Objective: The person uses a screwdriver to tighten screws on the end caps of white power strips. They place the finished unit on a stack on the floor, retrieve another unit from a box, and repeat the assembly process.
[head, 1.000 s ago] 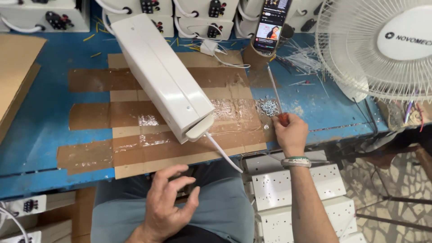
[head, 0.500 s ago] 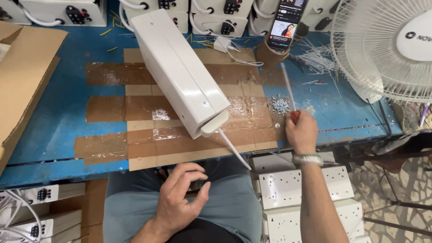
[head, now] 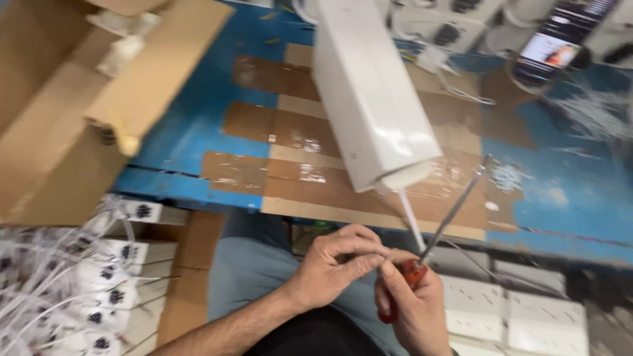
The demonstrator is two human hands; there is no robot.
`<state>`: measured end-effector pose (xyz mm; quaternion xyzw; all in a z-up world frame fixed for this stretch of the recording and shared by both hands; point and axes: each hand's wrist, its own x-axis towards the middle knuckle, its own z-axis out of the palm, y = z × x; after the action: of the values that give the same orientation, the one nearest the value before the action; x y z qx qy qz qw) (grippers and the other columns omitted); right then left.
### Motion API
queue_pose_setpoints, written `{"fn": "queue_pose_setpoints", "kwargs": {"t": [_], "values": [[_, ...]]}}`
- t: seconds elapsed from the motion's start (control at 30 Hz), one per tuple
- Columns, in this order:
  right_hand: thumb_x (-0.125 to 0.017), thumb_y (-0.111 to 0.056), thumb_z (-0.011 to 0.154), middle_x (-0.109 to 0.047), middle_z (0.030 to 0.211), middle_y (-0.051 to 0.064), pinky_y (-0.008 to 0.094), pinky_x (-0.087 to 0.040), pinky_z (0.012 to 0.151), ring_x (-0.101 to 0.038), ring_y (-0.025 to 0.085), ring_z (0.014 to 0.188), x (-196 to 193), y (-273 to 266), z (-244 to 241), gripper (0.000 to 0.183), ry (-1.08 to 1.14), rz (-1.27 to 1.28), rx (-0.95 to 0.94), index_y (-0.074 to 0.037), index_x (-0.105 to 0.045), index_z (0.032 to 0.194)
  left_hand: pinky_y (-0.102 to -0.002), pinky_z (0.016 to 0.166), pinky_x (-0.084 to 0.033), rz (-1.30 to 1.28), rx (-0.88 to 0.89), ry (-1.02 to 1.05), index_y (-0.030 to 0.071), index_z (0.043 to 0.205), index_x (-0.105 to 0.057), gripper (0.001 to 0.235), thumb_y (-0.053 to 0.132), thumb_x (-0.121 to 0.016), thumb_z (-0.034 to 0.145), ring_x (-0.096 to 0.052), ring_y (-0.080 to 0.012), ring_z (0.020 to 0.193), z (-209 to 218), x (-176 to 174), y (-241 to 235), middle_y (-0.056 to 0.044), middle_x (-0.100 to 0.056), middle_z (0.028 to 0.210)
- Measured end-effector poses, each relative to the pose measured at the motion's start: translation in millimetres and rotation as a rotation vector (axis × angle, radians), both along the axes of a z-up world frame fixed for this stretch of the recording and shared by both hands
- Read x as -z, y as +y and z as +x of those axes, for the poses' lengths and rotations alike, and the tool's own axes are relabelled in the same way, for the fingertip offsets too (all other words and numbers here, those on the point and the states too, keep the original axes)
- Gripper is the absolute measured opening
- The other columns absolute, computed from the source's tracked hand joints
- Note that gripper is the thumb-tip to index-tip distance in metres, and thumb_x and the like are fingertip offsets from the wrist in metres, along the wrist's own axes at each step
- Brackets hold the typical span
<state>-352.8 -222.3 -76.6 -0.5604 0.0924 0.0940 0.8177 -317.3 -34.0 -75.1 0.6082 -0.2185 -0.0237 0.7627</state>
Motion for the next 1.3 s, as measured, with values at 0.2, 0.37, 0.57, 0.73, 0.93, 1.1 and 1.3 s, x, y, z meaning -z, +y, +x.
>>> {"fn": "queue_pose_setpoints", "kwargs": {"t": [0.2, 0.37, 0.57, 0.73, 0.93, 1.1, 1.3], "values": [[-0.076, -0.006, 0.087, -0.064, 0.069, 0.006, 0.027, -0.046, 0.048, -0.056, 0.012, 0.054, -1.3, 29.0, 10.4, 0.020, -0.043, -0.620, -0.044, 0.001, -0.069, 0.105, -0.023, 0.062, -0.051, -0.129, -0.092, 0.530, 0.004, 0.110, -0.075, 0.013, 0.013, -0.069, 0.104, -0.062, -0.0093, 0.077, 5.0, 18.2, 37.1, -0.007, -0.069, 0.091], [-0.080, -0.004, 0.084, -0.069, 0.087, 0.008, 0.025, -0.051, 0.070, -0.062, 0.010, 0.079, 18.9, 22.7, 8.5, 0.038, -0.402, -0.534, -0.437, 0.001, -0.066, 0.119, -0.026, 0.068, -0.057, -0.633, -0.327, 0.699, 0.007, 0.108, -0.070, 0.014, 0.018, -0.062, 0.103, -0.067, -0.0117, 0.083, 35.3, 18.7, 96.8, -0.006, -0.073, 0.101], [-0.076, -0.005, 0.082, -0.083, 0.085, 0.012, 0.027, -0.056, 0.051, -0.068, 0.013, 0.057, 24.8, 23.1, 0.0, 0.042, 0.000, -0.535, -0.271, -0.003, -0.073, 0.123, -0.032, 0.083, -0.062, -0.749, -0.219, 0.671, 0.005, 0.108, -0.068, 0.018, 0.020, -0.058, 0.106, -0.072, -0.0178, 0.097, 38.8, 20.8, 107.6, -0.008, -0.073, 0.105], [-0.078, -0.011, 0.084, -0.084, 0.086, 0.010, 0.029, -0.049, 0.046, -0.064, 0.014, 0.053, 2.2, 29.7, 0.8, 0.039, 0.196, -0.635, -0.256, -0.009, -0.075, 0.123, -0.034, 0.088, -0.060, -0.677, -0.199, 0.659, 0.002, 0.111, -0.070, 0.022, 0.020, -0.057, 0.106, -0.072, -0.0197, 0.102, 37.6, 16.1, 103.0, -0.011, -0.073, 0.108], [-0.075, -0.020, 0.091, -0.076, 0.097, 0.000, 0.021, -0.055, 0.071, -0.072, 0.005, 0.084, 4.2, 26.1, -4.3, 0.040, -0.696, -0.981, -0.228, -0.012, -0.070, 0.129, -0.033, 0.086, -0.062, -0.525, -0.287, 0.657, 0.001, 0.109, -0.070, 0.020, 0.018, -0.060, 0.105, -0.074, -0.0200, 0.100, 37.3, 11.4, 103.9, -0.011, -0.075, 0.105], [-0.070, -0.010, 0.084, -0.080, 0.087, 0.011, 0.030, -0.045, 0.042, -0.063, 0.016, 0.050, 9.3, 16.9, -0.2, 0.039, 0.243, -0.438, -0.275, -0.006, -0.072, 0.123, -0.031, 0.084, -0.062, -0.490, -0.226, 0.680, 0.002, 0.109, -0.071, 0.020, 0.018, -0.061, 0.103, -0.074, -0.0195, 0.096, 32.6, 13.5, 89.7, -0.011, -0.077, 0.104], [-0.072, -0.011, 0.085, -0.082, 0.086, 0.012, 0.028, -0.049, 0.044, -0.064, 0.014, 0.052, 4.9, 7.7, -2.2, 0.039, 0.155, -0.575, -0.287, -0.006, -0.071, 0.125, -0.032, 0.086, -0.062, -0.674, -0.253, 0.745, 0.001, 0.109, -0.069, 0.021, 0.019, -0.059, 0.105, -0.073, -0.0184, 0.095, 38.9, 24.7, 77.5, -0.010, -0.075, 0.104]]}}
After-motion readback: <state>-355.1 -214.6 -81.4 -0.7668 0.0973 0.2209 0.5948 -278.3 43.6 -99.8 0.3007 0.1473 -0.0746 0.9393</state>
